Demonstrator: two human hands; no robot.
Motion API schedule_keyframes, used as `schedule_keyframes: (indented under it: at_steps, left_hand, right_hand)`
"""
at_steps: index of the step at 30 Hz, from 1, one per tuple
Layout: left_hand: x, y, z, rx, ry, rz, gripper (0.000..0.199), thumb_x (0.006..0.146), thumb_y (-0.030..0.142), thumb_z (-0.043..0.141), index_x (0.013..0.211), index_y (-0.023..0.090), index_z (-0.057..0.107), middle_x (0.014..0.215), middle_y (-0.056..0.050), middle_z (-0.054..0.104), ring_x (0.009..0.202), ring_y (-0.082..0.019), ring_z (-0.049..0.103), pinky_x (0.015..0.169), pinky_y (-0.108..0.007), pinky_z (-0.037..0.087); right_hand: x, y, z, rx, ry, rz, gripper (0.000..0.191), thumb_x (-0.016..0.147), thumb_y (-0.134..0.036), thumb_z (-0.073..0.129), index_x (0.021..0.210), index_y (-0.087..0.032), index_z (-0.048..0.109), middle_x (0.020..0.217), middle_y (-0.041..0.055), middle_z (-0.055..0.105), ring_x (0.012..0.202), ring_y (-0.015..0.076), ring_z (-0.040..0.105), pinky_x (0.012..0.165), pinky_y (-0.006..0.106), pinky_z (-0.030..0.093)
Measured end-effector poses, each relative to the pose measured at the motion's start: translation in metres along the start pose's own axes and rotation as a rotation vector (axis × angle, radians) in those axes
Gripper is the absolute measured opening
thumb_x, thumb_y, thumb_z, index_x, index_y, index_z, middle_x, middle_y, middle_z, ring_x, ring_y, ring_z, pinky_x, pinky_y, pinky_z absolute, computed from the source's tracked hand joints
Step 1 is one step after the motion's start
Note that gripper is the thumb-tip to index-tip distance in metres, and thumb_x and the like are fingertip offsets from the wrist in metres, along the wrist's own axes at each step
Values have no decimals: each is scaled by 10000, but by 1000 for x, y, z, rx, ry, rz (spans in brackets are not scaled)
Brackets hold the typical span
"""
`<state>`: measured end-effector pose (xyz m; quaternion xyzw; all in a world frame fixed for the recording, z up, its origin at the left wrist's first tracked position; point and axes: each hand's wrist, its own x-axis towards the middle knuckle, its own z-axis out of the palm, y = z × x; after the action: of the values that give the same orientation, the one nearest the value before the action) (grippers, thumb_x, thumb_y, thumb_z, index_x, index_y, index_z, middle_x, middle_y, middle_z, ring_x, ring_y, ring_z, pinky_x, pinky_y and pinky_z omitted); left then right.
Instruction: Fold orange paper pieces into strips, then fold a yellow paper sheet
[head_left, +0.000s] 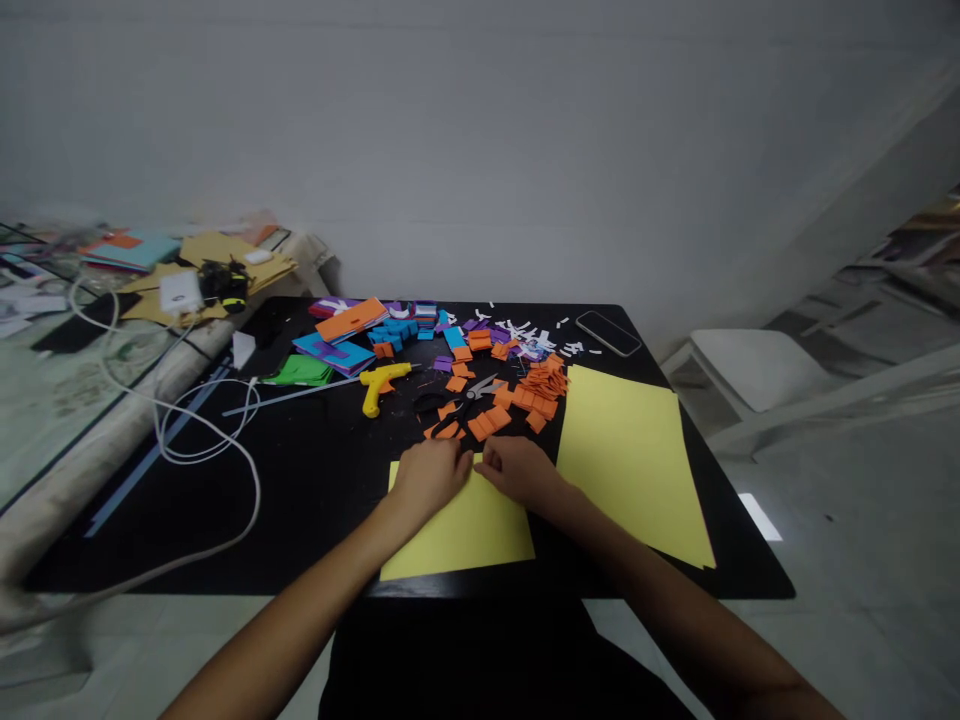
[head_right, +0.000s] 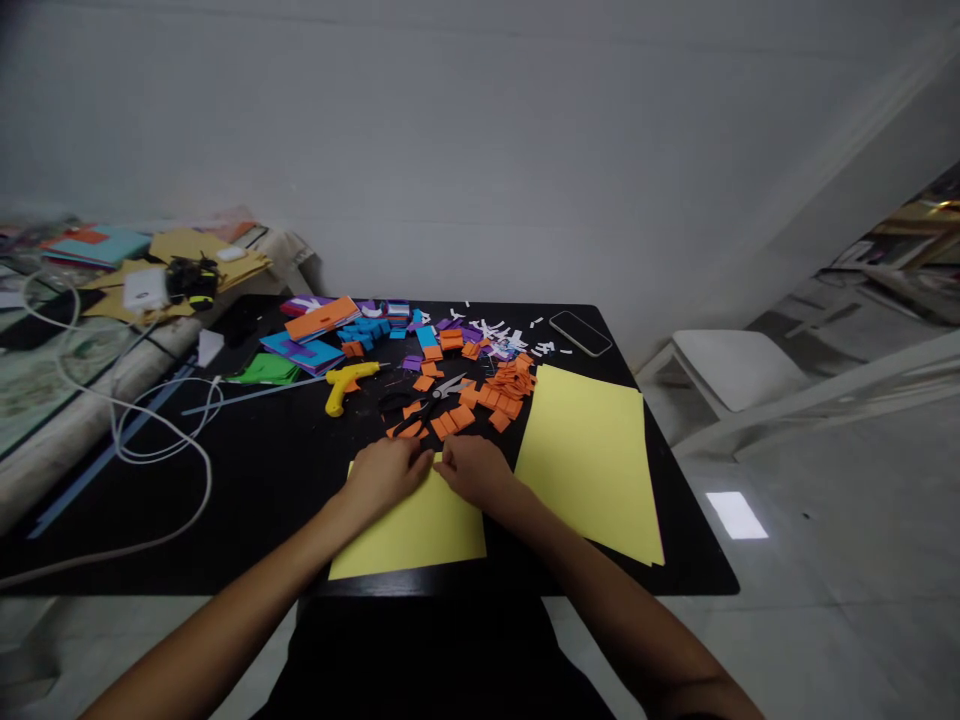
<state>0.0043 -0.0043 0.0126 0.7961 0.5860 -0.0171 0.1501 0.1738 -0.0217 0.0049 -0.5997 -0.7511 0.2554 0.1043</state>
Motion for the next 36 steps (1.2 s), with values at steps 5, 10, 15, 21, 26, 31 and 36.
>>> schedule_keyframes:
  at_steps: [5, 10, 15, 21, 26, 31, 36]
  left_hand:
    - [1, -2, -2, 39, -28, -41, 447, 1000, 470, 447, 920, 183, 780, 910, -173, 768, 873, -333, 743, 726, -385, 535]
    - [-6, -23, -10, 17, -26, -44, 442, 990, 468, 461, 868, 192, 784, 848, -160, 763, 842, -331, 738, 728, -383, 527]
    - [-13, -48, -16, 10, -39, -78, 436, 985, 478, 466, 826, 209, 770, 839, -147, 760, 860, -339, 733, 701, -364, 496]
    - [-20, -73, -20, -11, -87, -143, 455, 984, 499, 456, 799, 205, 748, 829, -131, 752, 877, -322, 721, 651, -322, 423]
    - [-24, -90, -23, -11, -114, -154, 468, 986, 527, 442, 775, 210, 713, 817, -113, 739, 864, -302, 703, 624, -306, 356]
    - [-27, -105, -25, -45, -136, -181, 465, 982, 529, 439, 766, 212, 703, 796, -101, 723, 814, -278, 687, 617, -303, 327]
    - [-26, -115, -23, -96, -145, -165, 479, 970, 537, 448, 714, 202, 675, 729, -86, 703, 696, -243, 656, 613, -304, 336]
  right_hand:
    - [3, 6, -1, 47, 3, 28, 133, 879, -228, 730, 773, -173, 671, 745, 1, 695, 676, 128, 598, 607, 234, 332]
    - [5, 8, -1, 59, 4, 32, 151, 860, -236, 748, 744, -177, 671, 731, -3, 698, 681, 130, 605, 611, 229, 355]
    - [5, 8, -1, 66, 9, 23, 131, 851, -232, 761, 761, -174, 685, 743, 1, 711, 694, 132, 620, 623, 227, 375]
    - [6, 11, 1, 94, 9, 15, 129, 837, -213, 766, 751, -167, 681, 736, 9, 714, 685, 134, 620, 620, 227, 368]
    - [6, 13, 3, 124, 16, 12, 134, 834, -203, 767, 746, -168, 673, 736, 14, 710, 675, 134, 616, 610, 226, 363]
    - [6, 13, 3, 134, 22, 3, 141, 837, -196, 764, 739, -166, 668, 725, 14, 700, 671, 134, 609, 609, 227, 362]
    - [5, 14, 4, 147, 34, -5, 145, 831, -182, 763, 727, -166, 663, 714, 5, 688, 662, 129, 596, 611, 228, 360]
